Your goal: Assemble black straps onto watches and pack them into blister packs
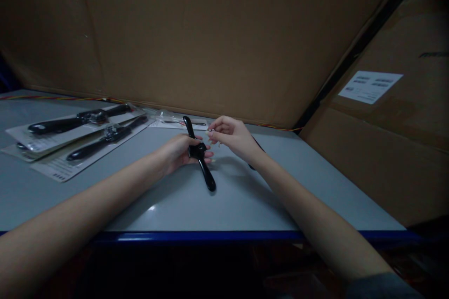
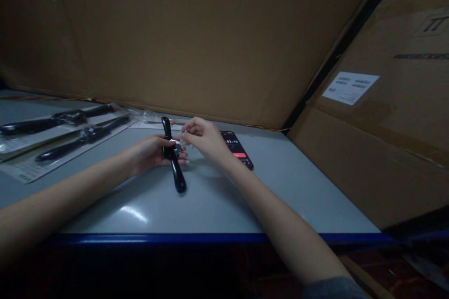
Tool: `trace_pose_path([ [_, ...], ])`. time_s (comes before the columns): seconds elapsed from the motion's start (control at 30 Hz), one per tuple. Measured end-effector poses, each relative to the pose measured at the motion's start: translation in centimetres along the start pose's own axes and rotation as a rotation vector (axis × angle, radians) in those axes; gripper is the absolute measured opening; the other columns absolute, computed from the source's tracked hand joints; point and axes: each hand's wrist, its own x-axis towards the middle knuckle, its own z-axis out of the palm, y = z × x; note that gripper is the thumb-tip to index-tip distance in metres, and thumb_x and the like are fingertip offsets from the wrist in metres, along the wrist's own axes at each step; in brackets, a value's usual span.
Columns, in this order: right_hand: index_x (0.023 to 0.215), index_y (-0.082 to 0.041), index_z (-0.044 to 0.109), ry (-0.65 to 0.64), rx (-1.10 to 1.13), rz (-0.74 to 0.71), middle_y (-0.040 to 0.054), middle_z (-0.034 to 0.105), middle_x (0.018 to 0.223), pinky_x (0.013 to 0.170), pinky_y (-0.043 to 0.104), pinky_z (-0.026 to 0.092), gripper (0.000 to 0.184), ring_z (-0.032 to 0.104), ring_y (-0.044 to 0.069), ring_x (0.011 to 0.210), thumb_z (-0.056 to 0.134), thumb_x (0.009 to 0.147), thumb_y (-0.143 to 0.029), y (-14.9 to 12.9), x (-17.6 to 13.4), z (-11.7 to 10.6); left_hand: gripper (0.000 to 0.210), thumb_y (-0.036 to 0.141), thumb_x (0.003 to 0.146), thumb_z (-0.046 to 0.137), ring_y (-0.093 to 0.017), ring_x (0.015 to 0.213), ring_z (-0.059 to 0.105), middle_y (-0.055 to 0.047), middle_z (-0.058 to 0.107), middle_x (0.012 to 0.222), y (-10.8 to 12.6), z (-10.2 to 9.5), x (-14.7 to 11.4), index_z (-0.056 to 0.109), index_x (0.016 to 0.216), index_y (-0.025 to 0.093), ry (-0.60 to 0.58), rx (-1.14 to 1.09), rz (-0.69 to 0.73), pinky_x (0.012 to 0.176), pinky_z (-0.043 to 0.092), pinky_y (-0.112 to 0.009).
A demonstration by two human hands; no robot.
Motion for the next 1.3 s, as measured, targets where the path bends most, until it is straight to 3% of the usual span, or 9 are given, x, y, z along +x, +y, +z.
trace_pose_path([
  [0.17, 0.081, -0.018, 0.050, -0.039, -0.054, 0.049, -0.0034, 0.059, 0.056, 0.051, 0.023, 0.047, 0.014, 0.057, 0.010, 0.049, 0.055, 0.080, -0.031, 0.3, -0.1, 0.0, 0.024, 0.005, 0.085, 0.036, -0.023, 0.072, 0.070, -0.012, 0.064, 0.082, 0.2, 0.4, -0.3, 0.043, 0.107, 0.010, -0.004, 0.018, -0.023, 0.069, 0.058, -0.039],
  [0.37, 0.084, -0.018, 0.049, -0.091, -0.012, 0.099, -0.0057, 0.056, 0.051, 0.045, 0.020, 0.044, 0.018, 0.054, 0.009, 0.045, 0.057, 0.078, -0.033, -0.2, -0.1, 0.1, 0.018, 0.016, 0.088, 0.041, -0.024, 0.070, 0.070, -0.012, 0.065, 0.081, 0.1, 0.2, -0.3, 0.049, 0.103, 0.010, -0.073, 0.027, 0.015, 0.065, 0.058, -0.038],
  [0.57, 0.081, -0.017, 0.052, -0.098, -0.048, 0.067, -0.0049, 0.054, 0.055, 0.048, 0.020, 0.041, 0.015, 0.053, 0.008, 0.050, 0.060, 0.076, -0.029, -0.3, -0.1, 0.0, 0.017, 0.015, 0.088, 0.042, -0.025, 0.071, 0.070, -0.015, 0.066, 0.087, 0.1, 0.3, -0.3, 0.049, 0.103, 0.011, -0.079, 0.045, 0.020, 0.064, 0.058, -0.039],
  [0.7, 0.090, -0.018, 0.058, -0.103, -0.236, 0.023, -0.0060, 0.048, 0.055, 0.046, 0.019, 0.037, 0.012, 0.048, 0.008, 0.049, 0.052, 0.081, -0.024, -0.2, -0.2, -0.3, 0.018, 0.013, 0.088, 0.042, -0.023, 0.069, 0.070, -0.014, 0.066, 0.084, 0.2, 0.4, -0.5, 0.050, 0.104, 0.010, -0.059, 0.045, 0.023, 0.064, 0.058, -0.038],
  [0.8, 0.088, -0.018, 0.063, -0.136, -0.352, -0.010, -0.0035, 0.052, 0.060, 0.049, 0.020, 0.038, 0.014, 0.050, 0.008, 0.052, 0.051, 0.082, -0.021, 0.0, -0.2, -0.4, 0.019, 0.014, 0.089, 0.041, -0.023, 0.069, 0.069, -0.015, 0.066, 0.085, 0.3, 0.3, -0.5, 0.050, 0.105, 0.008, -0.070, 0.044, 0.024, 0.064, 0.058, -0.038],
  [0.93, 0.091, -0.015, 0.061, -0.144, -0.217, 0.041, 0.0002, 0.060, 0.066, 0.051, 0.021, 0.042, 0.016, 0.055, 0.009, 0.055, 0.049, 0.083, -0.021, 0.2, 0.0, -0.3, 0.020, 0.011, 0.085, 0.043, -0.023, 0.070, 0.069, -0.015, 0.066, 0.084, 0.4, 0.5, -0.7, 0.049, 0.104, 0.008, -0.048, 0.060, 0.007, 0.066, 0.058, -0.036],
  [1.07, 0.094, -0.015, 0.056, -0.141, -0.082, 0.124, -0.0023, 0.057, 0.059, 0.047, 0.019, 0.041, 0.015, 0.054, 0.008, 0.049, 0.046, 0.083, -0.019, 0.0, 0.0, 0.0, 0.031, 0.002, 0.078, 0.041, -0.022, 0.069, 0.069, -0.012, 0.066, 0.080, 0.5, 0.8, -1.1, 0.046, 0.108, 0.010, -0.025, 0.067, 0.006, 0.068, 0.057, -0.038],
  [1.17, 0.095, -0.018, 0.050, -0.184, -0.018, 0.159, -0.0059, 0.054, 0.055, 0.043, 0.019, 0.040, 0.013, 0.052, 0.008, 0.044, 0.048, 0.083, -0.021, -0.2, -0.2, 0.4, 0.029, 0.002, 0.077, 0.038, -0.020, 0.065, 0.067, -0.011, 0.066, 0.074, 0.5, 1.0, -1.2, 0.051, 0.102, 0.007, -0.040, 0.071, 0.007, 0.068, 0.057, -0.036],
  [1.3, 0.092, -0.021, 0.045, -0.214, -0.115, 0.103, -0.0084, 0.048, 0.051, 0.042, 0.019, 0.036, 0.011, 0.048, 0.008, 0.043, 0.049, 0.082, -0.020, 0.0, -0.7, 1.1, 0.023, 0.007, 0.076, 0.037, -0.020, 0.063, 0.066, -0.014, 0.066, 0.069, 0.4, 0.9, -1.0, 0.055, 0.092, 0.005, -0.071, 0.060, -0.026, 0.069, 0.056, -0.035],
])
